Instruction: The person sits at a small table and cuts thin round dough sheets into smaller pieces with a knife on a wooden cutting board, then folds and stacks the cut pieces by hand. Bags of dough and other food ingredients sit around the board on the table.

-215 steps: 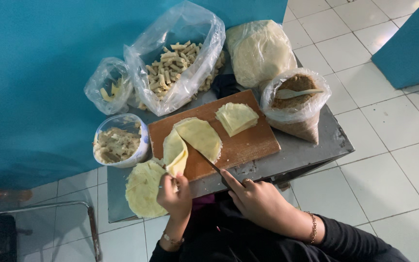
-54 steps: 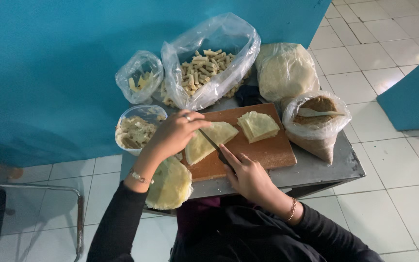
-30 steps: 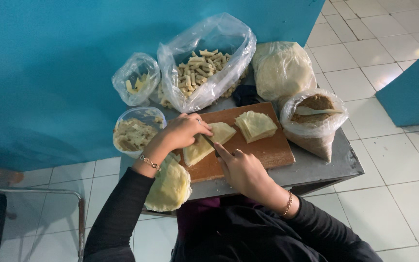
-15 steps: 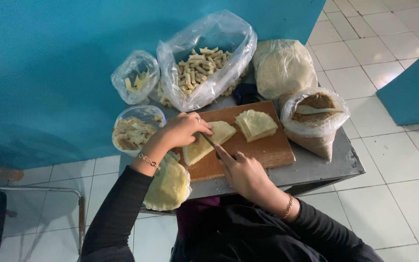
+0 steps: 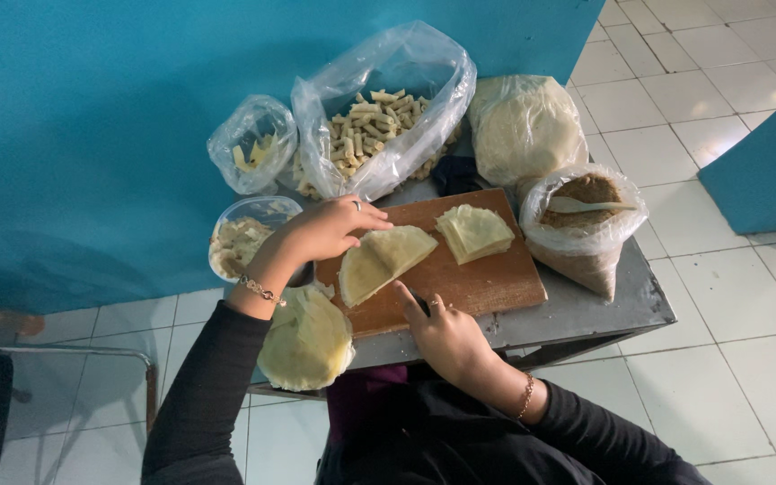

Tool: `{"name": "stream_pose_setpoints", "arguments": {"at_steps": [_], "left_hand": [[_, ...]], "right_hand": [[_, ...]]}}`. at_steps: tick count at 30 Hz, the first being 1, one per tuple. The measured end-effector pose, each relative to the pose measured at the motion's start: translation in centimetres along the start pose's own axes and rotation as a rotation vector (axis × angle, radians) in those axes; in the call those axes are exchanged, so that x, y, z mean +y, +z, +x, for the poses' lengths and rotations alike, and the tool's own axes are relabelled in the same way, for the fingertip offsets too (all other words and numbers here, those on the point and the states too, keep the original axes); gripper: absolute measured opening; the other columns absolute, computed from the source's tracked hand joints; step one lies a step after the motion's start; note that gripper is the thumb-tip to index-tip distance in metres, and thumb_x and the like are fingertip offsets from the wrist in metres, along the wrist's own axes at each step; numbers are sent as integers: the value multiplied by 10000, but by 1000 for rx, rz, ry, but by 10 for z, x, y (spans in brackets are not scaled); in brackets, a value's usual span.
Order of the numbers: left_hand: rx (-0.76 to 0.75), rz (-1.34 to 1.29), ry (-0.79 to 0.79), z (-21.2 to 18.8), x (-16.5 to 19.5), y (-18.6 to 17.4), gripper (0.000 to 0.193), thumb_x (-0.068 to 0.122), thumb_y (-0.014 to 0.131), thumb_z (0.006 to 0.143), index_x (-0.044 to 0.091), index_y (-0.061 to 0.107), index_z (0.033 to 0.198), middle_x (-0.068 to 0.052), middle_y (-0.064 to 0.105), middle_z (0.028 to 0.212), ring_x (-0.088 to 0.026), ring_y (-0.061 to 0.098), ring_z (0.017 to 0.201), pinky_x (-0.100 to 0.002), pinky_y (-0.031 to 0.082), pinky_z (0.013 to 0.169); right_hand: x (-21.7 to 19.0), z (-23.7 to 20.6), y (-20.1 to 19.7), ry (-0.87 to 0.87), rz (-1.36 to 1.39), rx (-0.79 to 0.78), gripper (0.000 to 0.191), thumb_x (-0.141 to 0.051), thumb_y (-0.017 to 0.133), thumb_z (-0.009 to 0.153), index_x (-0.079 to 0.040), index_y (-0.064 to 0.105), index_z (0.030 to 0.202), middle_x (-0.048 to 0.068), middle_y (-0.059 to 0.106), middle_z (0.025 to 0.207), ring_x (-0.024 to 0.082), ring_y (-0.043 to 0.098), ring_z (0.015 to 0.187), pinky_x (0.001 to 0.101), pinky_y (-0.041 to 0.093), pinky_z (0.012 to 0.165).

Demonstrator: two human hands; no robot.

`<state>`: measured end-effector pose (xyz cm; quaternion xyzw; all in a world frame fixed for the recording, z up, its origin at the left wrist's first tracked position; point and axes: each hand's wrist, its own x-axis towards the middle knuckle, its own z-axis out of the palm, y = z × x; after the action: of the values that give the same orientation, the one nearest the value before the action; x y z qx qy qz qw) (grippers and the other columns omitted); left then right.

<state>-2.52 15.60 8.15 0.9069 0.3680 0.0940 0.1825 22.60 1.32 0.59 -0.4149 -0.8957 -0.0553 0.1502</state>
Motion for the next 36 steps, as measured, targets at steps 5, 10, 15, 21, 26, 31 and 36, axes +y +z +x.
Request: {"name": "stream_pose_setpoints", "arguments": {"at_steps": [5, 10, 15, 21, 26, 31, 36], "left_hand": [[-13, -9, 26, 1, 5, 3, 619, -22, 779, 715, 208, 712, 1286, -12, 659, 1347, -271, 594, 1214, -376, 466, 1060], [-9, 166, -24, 2, 12, 15, 554, 26, 829, 665, 265, 762, 1161, 28, 703, 1147, -252, 620, 1110, -382, 489, 1006], [12, 246, -16, 1, 10, 23, 538, 10, 813, 664, 300, 773, 1115, 56, 702, 1101, -237, 627, 1042, -379, 503, 960], [20, 238, 0, 1, 8, 24, 552, 3, 810, 651, 300, 776, 1115, 58, 701, 1114, -238, 620, 1059, -381, 493, 977], [40, 296, 67, 2, 10, 23, 548, 4, 817, 617, 243, 781, 1109, 50, 678, 1239, -227, 596, 1115, -399, 459, 1020], [15, 232, 54, 5, 12, 24, 533, -10, 802, 653, 250, 791, 1118, 134, 715, 1232, -167, 605, 1131, -394, 446, 1014], [44, 173, 11, 0, 10, 22, 514, 7, 814, 635, 259, 795, 1083, 161, 731, 1216, -181, 598, 1047, -392, 446, 983]], "right_hand": [[0, 0, -1, -45, -13, 87, 748, -69, 623, 772, 47, 396, 1476, 374, 656, 1123, 331, 725, 654, 370, 605, 547], [2, 0, -8, 4, 74, 8, 762, -91, 641, 818, 39, 366, 1517, 368, 634, 1045, 345, 717, 647, 382, 609, 538], [-1, 0, -16, 160, 275, -61, 757, -120, 637, 870, -70, 330, 1560, 276, 648, 999, 386, 690, 608, 446, 588, 521], [1, 0, -17, 147, 254, -92, 784, -115, 634, 869, -84, 301, 1579, 275, 643, 964, 399, 682, 615, 468, 583, 534], [3, 4, -18, 120, 222, 15, 670, -139, 628, 916, -55, 386, 1535, 255, 671, 876, 374, 687, 586, 437, 577, 486], [5, 17, -27, 137, 186, -11, 565, -203, 619, 926, -42, 485, 1451, 177, 684, 697, 341, 692, 549, 421, 566, 468], [6, 39, -30, 121, 109, -127, 561, -230, 588, 969, 7, 457, 1461, 152, 683, 667, 314, 703, 541, 397, 571, 465]]}}
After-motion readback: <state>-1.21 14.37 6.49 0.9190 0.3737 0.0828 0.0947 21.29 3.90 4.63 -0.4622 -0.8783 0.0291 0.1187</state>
